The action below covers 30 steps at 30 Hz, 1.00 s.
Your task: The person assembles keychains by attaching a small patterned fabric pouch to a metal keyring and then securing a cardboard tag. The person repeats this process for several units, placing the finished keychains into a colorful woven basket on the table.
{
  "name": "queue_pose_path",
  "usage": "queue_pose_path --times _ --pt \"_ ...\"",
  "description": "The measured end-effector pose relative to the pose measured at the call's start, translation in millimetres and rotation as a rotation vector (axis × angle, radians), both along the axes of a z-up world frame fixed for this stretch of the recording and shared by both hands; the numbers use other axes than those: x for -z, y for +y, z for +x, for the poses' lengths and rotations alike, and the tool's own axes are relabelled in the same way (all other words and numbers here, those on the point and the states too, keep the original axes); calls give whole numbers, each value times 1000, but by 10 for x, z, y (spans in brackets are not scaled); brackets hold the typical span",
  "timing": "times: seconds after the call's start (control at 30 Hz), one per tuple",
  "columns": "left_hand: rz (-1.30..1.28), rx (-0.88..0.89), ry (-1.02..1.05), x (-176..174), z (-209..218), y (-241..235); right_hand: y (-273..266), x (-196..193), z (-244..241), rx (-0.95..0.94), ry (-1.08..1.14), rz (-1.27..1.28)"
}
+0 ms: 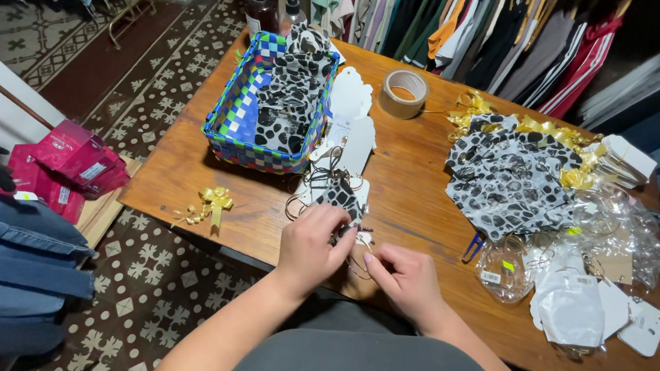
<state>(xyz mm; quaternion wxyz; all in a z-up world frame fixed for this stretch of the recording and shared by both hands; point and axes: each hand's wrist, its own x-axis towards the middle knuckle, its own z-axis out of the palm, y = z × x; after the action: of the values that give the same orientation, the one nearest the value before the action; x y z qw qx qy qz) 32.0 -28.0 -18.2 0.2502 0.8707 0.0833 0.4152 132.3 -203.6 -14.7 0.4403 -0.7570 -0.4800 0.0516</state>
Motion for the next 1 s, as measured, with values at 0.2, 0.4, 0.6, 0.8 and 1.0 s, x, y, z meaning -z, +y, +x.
queue_pose_path --times 0.2,0.4,0.6,0.8,1.0 --pt "96 79 -87 81 57 -117 38 74 60 52 114 8" --pt "100 124 -181 108 32 -72 19 44 82 106 196 122" --pt "11 173 -206 62 -19 -117 20 42 15 128 103 304" --pt "-55 167 -266 -14 -44 -169 0 90 39 70 -58 302" --pt "-188 97 -310 66 -55 -139 -16 96 25 -2 -34 354"
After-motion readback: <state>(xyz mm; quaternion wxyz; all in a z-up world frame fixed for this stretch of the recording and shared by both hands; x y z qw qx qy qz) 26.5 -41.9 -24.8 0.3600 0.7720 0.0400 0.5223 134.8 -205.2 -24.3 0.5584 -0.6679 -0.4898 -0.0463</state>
